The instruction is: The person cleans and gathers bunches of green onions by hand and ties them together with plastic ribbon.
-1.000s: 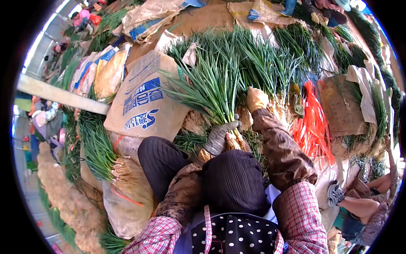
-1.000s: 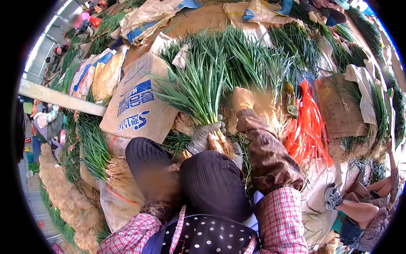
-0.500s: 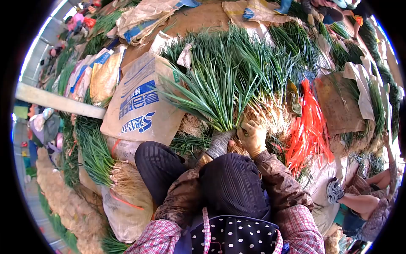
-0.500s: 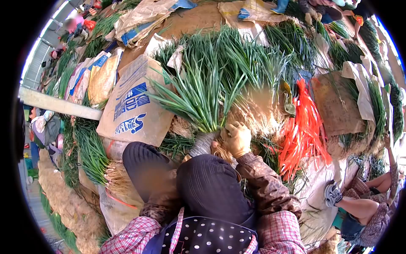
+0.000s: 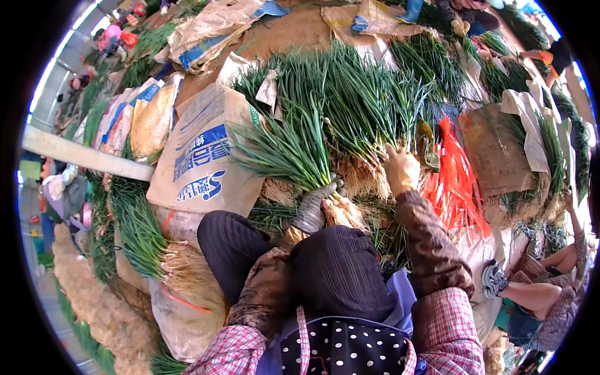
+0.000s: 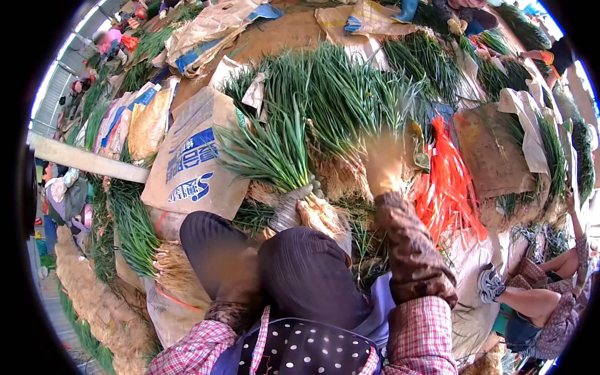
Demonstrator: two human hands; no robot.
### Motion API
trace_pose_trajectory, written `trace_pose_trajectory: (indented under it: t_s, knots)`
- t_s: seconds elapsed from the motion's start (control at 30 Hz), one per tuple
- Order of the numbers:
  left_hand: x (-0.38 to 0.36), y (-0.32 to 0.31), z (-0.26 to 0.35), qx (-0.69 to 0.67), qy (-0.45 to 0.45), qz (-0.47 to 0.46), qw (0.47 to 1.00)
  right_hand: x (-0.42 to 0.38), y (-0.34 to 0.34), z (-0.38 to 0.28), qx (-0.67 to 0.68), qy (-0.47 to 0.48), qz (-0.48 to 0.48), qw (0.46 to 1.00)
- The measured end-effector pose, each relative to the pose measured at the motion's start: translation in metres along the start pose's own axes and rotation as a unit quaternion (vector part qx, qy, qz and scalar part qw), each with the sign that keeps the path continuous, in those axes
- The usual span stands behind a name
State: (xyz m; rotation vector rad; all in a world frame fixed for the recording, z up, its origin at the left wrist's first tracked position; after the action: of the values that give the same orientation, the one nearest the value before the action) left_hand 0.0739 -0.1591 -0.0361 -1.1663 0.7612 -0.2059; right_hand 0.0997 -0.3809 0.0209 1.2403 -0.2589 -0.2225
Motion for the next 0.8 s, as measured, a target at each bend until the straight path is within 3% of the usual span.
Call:
trace_pose_trajectory:
  t_s: [0.03,0.07,0.13,0.2,0.23,0.33,0.4,0.43,0.47,0.5,0.53,0.63,0.7,0.8]
  knots:
    - [0.0,0.004,-0.003,-0.001,0.009,0.013,1.0,0.014,-0.007,0.007,0.013,-0.006,0.063,0.998]
    - [0.0,0.005,-0.005,-0.002,0.017,0.025,1.0,0.022,-0.006,0.011,0.034,-0.007,0.053,0.998]
    - [0.0,-0.01,-0.003,-0.022,0.027,-0.035,0.999,0.022,-0.024,0.027,0.152,-0.081,-0.034,0.985]
    - [-0.014,-0.036,-0.001,-0.06,0.045,-0.084,0.994,-0.002,0.013,0.043,0.185,-0.134,-0.002,0.974]
    - [-0.013,-0.031,-0.002,-0.033,0.05,-0.079,0.995,-0.019,0.055,0.04,0.21,-0.078,0.126,0.966]
    - [-0.021,-0.033,-0.015,-0.006,0.058,-0.031,0.998,-0.067,0.074,0.031,0.298,-0.068,0.172,0.937]
    - [-0.023,-0.037,-0.029,0.003,0.1,-0.013,0.995,-0.095,0.074,0.011,0.351,-0.026,0.158,0.923]
    - [-0.014,-0.03,-0.047,-0.091,0.231,-0.127,0.96,-0.106,0.071,-0.005,0.4,0.011,0.131,0.907]
    - [-0.019,-0.035,-0.042,-0.069,0.185,-0.064,0.978,-0.118,0.064,-0.018,0.448,0.046,0.104,0.887]
    - [-0.028,-0.042,-0.036,-0.042,0.14,0.0,0.989,-0.134,0.024,-0.031,0.393,0.066,0.041,0.916]
    - [-0.021,-0.031,-0.038,-0.046,0.127,-0.007,0.991,-0.137,-0.007,-0.047,0.542,0.084,-0.103,0.83]
    - [-0.012,-0.013,-0.04,-0.049,0.123,-0.01,0.991,-0.139,-0.037,-0.055,0.69,-0.048,-0.258,0.674]
    - [-0.011,-0.008,-0.034,-0.012,0.117,-0.006,0.993,-0.121,-0.006,-0.07,0.723,-0.14,-0.339,0.585]
    - [-0.002,0.02,-0.034,0.011,0.107,0.042,0.993,-0.091,-0.029,-0.086,0.718,-0.187,-0.368,0.56]
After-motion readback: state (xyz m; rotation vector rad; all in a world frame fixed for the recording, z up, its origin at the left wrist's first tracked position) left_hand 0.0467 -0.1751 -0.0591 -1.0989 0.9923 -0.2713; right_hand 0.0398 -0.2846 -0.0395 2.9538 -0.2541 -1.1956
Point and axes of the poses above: each hand's wrist, its own x-axis towards the middle knuckle, its own y-axis out of the back of the hand, z = x × y, the point moved 10 cm from there along x, towards the middle knuckle, and after that the axes turned 14 degrees about -x, right-handed, at the moved point
